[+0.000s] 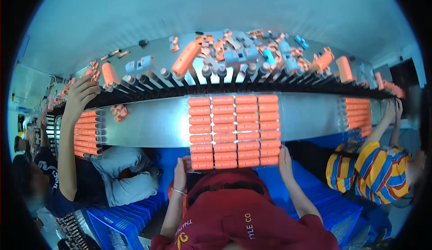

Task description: The person removes parts from pegs along a conveyor line and places them into a plastic tray by hand, then transfers the filled tray onto a conveyor belt. Next, the person grabs a new plastic tray from a crate and loads parts into it.

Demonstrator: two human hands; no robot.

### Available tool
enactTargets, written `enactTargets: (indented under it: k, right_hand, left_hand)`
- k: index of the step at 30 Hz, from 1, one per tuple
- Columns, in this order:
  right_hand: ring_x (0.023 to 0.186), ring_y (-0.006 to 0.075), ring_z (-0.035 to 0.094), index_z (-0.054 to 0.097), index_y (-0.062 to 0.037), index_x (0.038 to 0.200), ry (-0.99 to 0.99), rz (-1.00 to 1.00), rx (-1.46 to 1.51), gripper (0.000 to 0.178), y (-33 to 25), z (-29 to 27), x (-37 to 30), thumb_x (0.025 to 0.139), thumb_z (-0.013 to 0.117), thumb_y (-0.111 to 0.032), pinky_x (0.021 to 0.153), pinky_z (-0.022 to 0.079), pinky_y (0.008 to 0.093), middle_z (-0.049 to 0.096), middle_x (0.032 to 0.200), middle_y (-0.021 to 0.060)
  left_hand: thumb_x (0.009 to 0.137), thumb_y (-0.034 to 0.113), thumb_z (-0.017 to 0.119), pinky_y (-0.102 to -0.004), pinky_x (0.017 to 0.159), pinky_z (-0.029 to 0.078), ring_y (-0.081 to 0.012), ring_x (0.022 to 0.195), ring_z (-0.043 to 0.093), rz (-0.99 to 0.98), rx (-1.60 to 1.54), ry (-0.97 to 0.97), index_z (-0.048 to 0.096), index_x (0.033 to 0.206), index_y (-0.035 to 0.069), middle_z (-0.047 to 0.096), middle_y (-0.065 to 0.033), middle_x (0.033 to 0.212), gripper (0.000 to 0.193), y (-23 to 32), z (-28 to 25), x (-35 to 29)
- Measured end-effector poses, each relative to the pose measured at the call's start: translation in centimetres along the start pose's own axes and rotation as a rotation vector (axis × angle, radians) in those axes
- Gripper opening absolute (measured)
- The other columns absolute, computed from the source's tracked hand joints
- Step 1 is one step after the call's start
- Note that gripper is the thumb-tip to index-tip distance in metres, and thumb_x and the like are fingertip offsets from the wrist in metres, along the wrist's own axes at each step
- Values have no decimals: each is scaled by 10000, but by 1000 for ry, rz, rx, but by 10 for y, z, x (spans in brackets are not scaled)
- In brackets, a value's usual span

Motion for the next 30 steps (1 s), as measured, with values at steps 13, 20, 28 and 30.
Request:
enactTargets:
  k: [13,20,28,30]
  right_hand:
    - [1004,162,565,599,5,1164,-159,264,450,430,-40,-2,15,1098,404,-374,885,480,338,613,1104,87]
    - [1027,185,579,589,18,1224,-585,90,245,475,-55,-15,74,1094,405,-400,905,483,346,625,1147,109]
    - [1053,211,594,578,33,1294,-1108,-152,-84,535,-98,-35,0,1089,405,-431,928,486,354,638,1197,133]
    - [1059,218,598,575,37,1311,-1243,-220,-176,552,-124,-33,-27,1088,405,-438,934,487,357,641,1209,139]
  left_hand:
    - [1091,411,372,-418,904,485,-343,1010,658,142,472,203,593,1158,-10,661,-243,1053,480,52,61,-20]
    - [1071,444,391,-483,873,502,-443,1035,647,181,311,611,630,1160,16,676,-270,1056,498,24,108,-119]
    - [1068,417,413,-442,902,508,-410,1053,664,71,-15,1202,638,1130,4,680,-264,1069,475,-40,180,-377]
    - [1067,424,410,-444,889,515,-412,1029,674,-16,-99,1349,643,1114,-4,688,-263,1043,490,-59,197,-434]
Point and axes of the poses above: each hand's wrist, its own x-axis towards the middle knuckle, its own z-axis out of the palm, y = z × x, the point moved 6 cm from there along x, towards the middle knuckle
